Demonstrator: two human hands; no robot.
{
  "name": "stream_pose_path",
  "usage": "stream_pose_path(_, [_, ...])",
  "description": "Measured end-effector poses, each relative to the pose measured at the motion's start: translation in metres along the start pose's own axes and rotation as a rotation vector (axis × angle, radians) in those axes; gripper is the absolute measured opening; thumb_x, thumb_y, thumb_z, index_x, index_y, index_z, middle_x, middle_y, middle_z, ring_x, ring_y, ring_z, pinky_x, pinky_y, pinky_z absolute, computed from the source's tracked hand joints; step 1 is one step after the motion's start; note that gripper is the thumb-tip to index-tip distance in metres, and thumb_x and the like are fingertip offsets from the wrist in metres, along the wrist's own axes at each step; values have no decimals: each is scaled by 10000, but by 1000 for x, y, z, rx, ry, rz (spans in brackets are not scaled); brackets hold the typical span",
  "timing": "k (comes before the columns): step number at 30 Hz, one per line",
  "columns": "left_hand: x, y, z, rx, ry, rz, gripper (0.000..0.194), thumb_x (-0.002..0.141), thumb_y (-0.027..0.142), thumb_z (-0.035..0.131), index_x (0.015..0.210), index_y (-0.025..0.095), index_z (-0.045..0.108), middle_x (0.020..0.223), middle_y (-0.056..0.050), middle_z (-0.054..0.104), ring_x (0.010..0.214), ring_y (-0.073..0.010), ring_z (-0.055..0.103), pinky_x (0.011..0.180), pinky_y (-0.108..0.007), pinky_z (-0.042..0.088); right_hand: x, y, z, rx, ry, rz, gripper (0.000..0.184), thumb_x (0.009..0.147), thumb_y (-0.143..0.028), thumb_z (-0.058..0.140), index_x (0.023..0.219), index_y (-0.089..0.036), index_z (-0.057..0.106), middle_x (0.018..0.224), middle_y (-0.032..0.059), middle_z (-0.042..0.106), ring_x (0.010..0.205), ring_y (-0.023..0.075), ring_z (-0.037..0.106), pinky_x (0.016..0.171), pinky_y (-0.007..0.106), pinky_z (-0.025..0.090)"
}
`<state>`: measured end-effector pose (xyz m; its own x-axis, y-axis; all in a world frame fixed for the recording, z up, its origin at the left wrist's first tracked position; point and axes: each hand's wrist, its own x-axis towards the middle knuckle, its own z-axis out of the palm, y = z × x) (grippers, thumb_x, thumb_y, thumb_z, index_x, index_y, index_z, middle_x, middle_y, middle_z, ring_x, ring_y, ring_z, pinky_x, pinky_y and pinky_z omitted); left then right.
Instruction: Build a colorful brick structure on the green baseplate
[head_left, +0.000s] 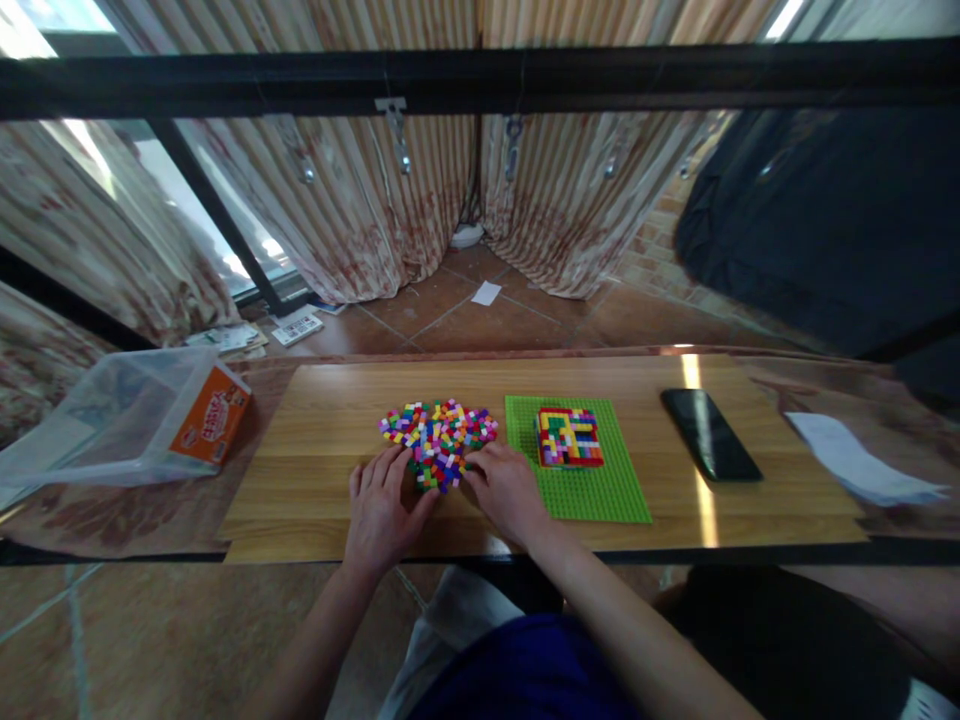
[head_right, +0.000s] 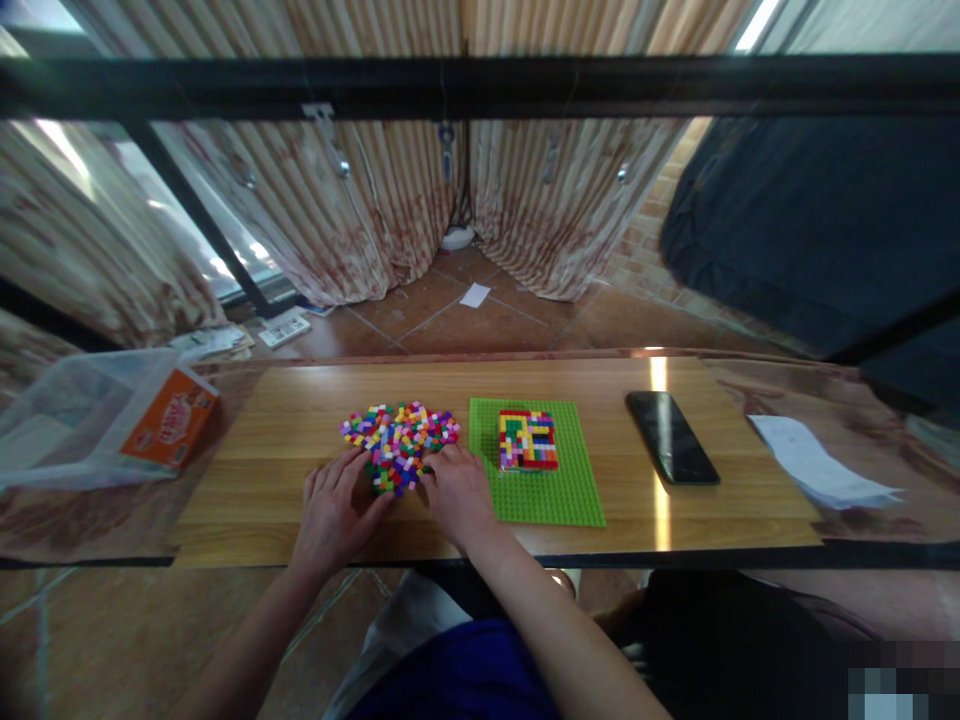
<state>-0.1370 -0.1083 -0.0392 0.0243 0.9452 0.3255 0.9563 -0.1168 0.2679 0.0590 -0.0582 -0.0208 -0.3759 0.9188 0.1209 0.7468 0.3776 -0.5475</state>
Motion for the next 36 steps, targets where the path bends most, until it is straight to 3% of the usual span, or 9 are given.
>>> stream_pose_path(10, [-1,-3,2,9,-3,11,569,831,499,565,1292,171,496,1330,-150,547,1233,-306,478,1048,-469,292,-2,-3,11,60,61,87,100,845,-190,598,835,-228,689,908,43,652,914,201,576,823,334,381])
stream_pose_path(20, [0,-2,1,4,-8,12,567,836,524,549,1286,182,502,1324,-150,553,1233,-306,484,1040,-467,302,-3,-8,19,110,111,22,148,869,-146,536,861,-226,660,896,29,675,917,197,573,837,336,368])
stream_pose_path(25, [0,-2,-2,-53,18,3,567,839,505,563,1299,184,487,1315,-141,555,1213,-294,500,1031,-457,332,-2,-6,13,189,152,2,155,863,-136,541,884,-231,661,917,29,678,925,198,580,850,335,391])
stream_pose_path(30, [-4,-4,-11,-178,77,91,493,872,436,542,1305,204,498,1334,-126,533,1233,-264,486,1023,-416,371,-6,-20,4,302,82,-136,216,850,-118,536,1007,-222,640,976,36,674,931,179,584,864,302,427])
stream_pose_path(36, [-10,-2,-16,-194,42,175,248,918,337,469,1051,237,652,1114,-71,673,1102,-226,569,1053,-452,314,-7,-39,6,350,-7,-179,258,847,-105,523,1053,-218,628,928,35,665,893,183,578,826,291,442])
